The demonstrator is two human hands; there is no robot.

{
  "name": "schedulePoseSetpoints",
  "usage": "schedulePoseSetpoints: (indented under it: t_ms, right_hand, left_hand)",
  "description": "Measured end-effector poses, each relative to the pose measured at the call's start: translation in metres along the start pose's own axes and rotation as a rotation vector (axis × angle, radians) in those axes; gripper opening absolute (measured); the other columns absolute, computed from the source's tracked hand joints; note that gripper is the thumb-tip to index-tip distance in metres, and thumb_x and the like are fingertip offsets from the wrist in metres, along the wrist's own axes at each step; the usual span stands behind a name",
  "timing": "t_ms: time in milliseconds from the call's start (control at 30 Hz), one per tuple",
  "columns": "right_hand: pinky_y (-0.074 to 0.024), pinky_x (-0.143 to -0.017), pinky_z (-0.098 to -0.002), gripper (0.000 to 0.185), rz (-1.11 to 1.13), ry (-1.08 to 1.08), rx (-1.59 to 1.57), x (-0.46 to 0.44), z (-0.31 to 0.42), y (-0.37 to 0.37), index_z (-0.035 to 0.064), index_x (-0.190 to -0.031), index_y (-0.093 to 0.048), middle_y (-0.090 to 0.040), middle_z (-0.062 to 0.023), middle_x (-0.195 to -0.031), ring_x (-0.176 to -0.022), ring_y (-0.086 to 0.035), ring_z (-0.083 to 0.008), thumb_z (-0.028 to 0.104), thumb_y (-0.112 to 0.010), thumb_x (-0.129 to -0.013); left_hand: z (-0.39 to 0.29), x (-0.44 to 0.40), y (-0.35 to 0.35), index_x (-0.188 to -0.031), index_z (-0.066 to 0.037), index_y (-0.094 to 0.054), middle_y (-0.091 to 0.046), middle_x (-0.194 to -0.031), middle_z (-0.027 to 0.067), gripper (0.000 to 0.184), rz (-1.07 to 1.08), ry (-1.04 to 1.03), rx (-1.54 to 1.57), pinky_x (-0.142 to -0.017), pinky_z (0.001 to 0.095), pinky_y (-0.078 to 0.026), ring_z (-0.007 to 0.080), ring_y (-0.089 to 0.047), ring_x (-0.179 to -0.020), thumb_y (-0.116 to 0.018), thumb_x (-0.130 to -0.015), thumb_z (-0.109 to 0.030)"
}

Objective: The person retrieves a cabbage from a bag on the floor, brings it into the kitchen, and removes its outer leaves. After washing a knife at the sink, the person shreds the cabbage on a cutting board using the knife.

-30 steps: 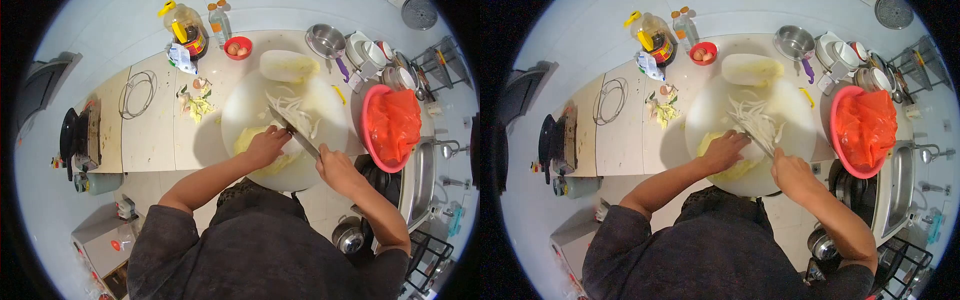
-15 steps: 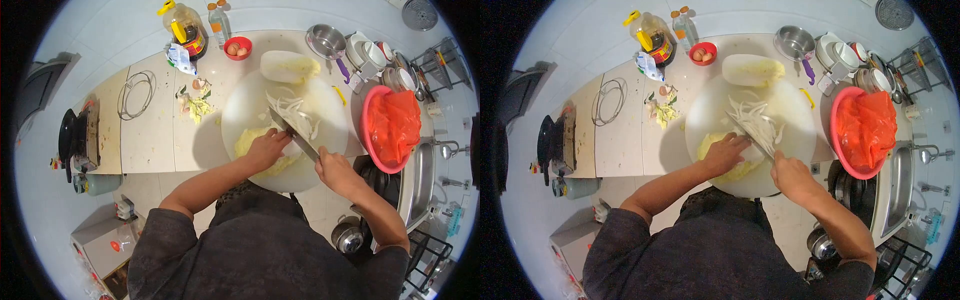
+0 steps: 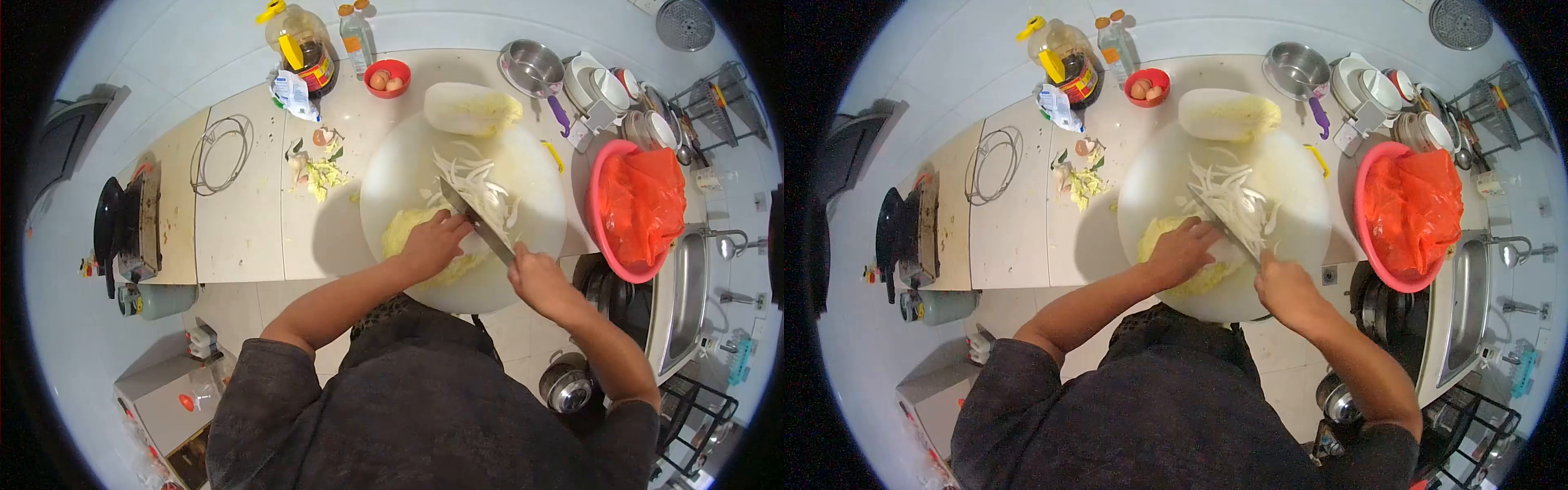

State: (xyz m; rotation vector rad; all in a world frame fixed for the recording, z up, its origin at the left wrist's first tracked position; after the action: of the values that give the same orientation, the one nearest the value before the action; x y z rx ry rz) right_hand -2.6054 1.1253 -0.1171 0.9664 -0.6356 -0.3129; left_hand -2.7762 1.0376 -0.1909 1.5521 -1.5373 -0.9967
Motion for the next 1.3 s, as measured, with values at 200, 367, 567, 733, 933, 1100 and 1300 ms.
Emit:
schedulePoseSetpoints:
  t_ms: [200, 367, 567, 733, 933, 1100, 1300]
  right_hand:
    - [-0.0490, -0.055, -0.0521, 0.019, -0.234, 0.097, -0.020, -0.025, -0.030, -0.075, -0.0042, -0.094, -0.046, -0.059, -0.0239, -0.061, -0.057, -0.060, -0.0434, 0.012, -0.055, -0.086]
    - [-0.0495, -0.058, -0.0523, 0.018, -0.208, 0.086, 0.007, -0.025, -0.022, -0.065, -0.0040, -0.094, -0.045, -0.060, -0.0239, -0.063, -0.061, -0.062, -0.0428, 0.010, -0.053, -0.086]
    - [-0.0495, -0.064, -0.0536, 0.018, -0.009, 0.025, 0.031, 0.011, 0.024, 0.017, -0.0058, -0.094, -0.047, -0.061, -0.0276, -0.070, -0.068, -0.062, -0.0451, 0.010, -0.051, -0.086]
    - [-0.0492, -0.064, -0.0544, 0.018, -0.027, 0.000, 0.015, -0.012, -0.007, -0.032, -0.0054, -0.093, -0.047, -0.061, -0.0285, -0.070, -0.067, -0.061, -0.0470, 0.012, -0.051, -0.087]
    - [-0.0491, -0.067, -0.0544, 0.023, -0.104, 0.035, 0.001, -0.022, -0.016, -0.051, -0.0064, -0.095, -0.047, -0.060, -0.0289, -0.068, -0.066, -0.061, -0.0479, 0.014, -0.052, -0.087]
    - [-0.0490, -0.068, -0.0537, 0.023, 0.022, 0.011, -0.014, 0.007, 0.017, 0.012, -0.0053, -0.096, -0.047, -0.060, -0.0291, -0.068, -0.067, -0.060, -0.0485, 0.014, -0.053, -0.086]
    - [-0.0488, -0.058, -0.0533, 0.019, -0.173, 0.059, -0.022, -0.028, -0.023, -0.075, -0.0015, -0.091, -0.044, -0.060, -0.0260, -0.065, -0.062, -0.061, -0.0452, 0.014, -0.054, -0.088]
  left_hand:
    - [0.001, 0.006, 0.002, -0.110, -0.012, -0.054, -0.054, -0.115, 0.0052, 0.044, -0.069, -0.072, 0.000, -0.083, 0.0395, -0.051, 0.0283, -0.051, -0.113, -0.072, -0.072, -0.024]
    - [0.001, 0.006, 0.005, -0.111, -0.011, -0.054, -0.053, -0.114, 0.0064, 0.045, -0.014, -0.075, -0.031, -0.091, 0.0412, -0.046, 0.0303, -0.048, -0.114, -0.073, -0.071, -0.021]
    - [0.006, 0.006, 0.002, -0.116, -0.010, -0.054, -0.052, -0.119, 0.0083, 0.050, 0.000, -0.051, 0.041, -0.094, 0.0413, -0.045, 0.0345, -0.046, -0.117, -0.073, -0.071, -0.020]
    - [0.008, 0.007, 0.002, -0.118, -0.010, -0.055, -0.052, -0.121, 0.0093, 0.050, -0.014, -0.037, 0.099, -0.093, 0.0412, -0.046, 0.0353, -0.046, -0.118, -0.072, -0.072, -0.019]
    - [0.008, 0.007, 0.000, -0.117, -0.011, -0.055, -0.052, -0.121, 0.0096, 0.048, -0.011, -0.047, 0.066, -0.093, 0.0402, -0.046, 0.0344, -0.047, -0.117, -0.071, -0.072, -0.019]
    - [0.011, 0.013, -0.008, -0.117, -0.011, -0.054, -0.052, -0.122, 0.0094, 0.049, -0.093, -0.025, 0.134, -0.093, 0.0396, -0.046, 0.0337, -0.048, -0.116, -0.071, -0.072, -0.019]
    - [0.009, 0.013, -0.002, -0.116, -0.012, -0.054, -0.053, -0.118, 0.0087, 0.047, -0.039, -0.037, 0.105, -0.094, 0.0408, -0.045, 0.0329, -0.047, -0.118, -0.071, -0.073, -0.018]
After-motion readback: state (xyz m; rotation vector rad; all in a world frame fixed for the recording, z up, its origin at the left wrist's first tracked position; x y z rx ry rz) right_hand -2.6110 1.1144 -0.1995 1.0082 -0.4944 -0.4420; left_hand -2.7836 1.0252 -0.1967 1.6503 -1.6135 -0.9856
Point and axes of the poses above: each hand's wrist, its own x-axis away from the middle knuckle, its own y-axis out of the back of the hand, z = x × y, the point moved 3 cm from there along -x, towards the middle knuckle
